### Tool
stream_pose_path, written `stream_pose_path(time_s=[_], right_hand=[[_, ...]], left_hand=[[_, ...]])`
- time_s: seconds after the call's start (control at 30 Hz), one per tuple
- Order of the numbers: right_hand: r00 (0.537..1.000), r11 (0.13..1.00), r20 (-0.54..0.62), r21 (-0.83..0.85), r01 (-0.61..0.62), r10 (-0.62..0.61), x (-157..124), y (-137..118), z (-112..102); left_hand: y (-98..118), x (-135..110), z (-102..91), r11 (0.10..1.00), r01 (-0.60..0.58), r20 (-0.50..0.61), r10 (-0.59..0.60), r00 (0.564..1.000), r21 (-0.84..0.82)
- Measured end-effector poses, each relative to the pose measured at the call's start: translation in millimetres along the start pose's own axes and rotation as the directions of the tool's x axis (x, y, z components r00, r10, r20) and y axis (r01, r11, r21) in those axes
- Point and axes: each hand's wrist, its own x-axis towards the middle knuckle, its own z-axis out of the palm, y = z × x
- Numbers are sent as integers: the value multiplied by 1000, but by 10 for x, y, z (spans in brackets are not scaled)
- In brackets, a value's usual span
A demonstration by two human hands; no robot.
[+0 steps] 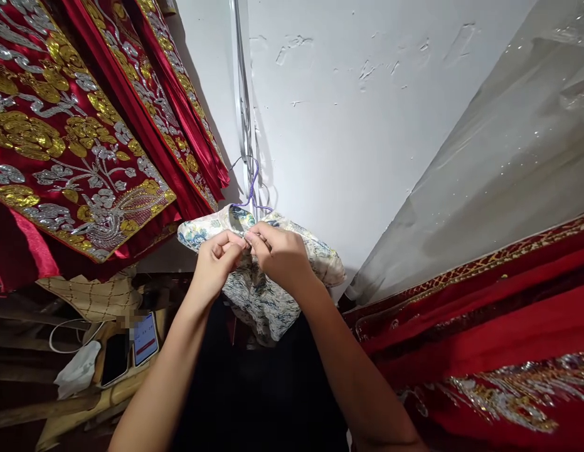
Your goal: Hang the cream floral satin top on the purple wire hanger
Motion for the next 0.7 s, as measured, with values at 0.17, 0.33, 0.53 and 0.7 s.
stream_pose_path(time_s=[0.17,0.33,0.53,0.7], right_hand=[[996,995,-84,95,-36,44,10,-70,-136],[956,982,-289,187,6,50,-118,-86,-544],[955,907,-213,408,-106,207,-603,331,-1079],[636,749,-626,653,111,452,-959,898,-987]], left_hand=[[-387,-46,-47,972,93,71,-110,991,215],[-636,-169,-184,835,71,209,-218,953,545],[-247,-8,-164,702,-192,-76,332,940,686],[-128,182,-113,449,-251,105,326,939,857]])
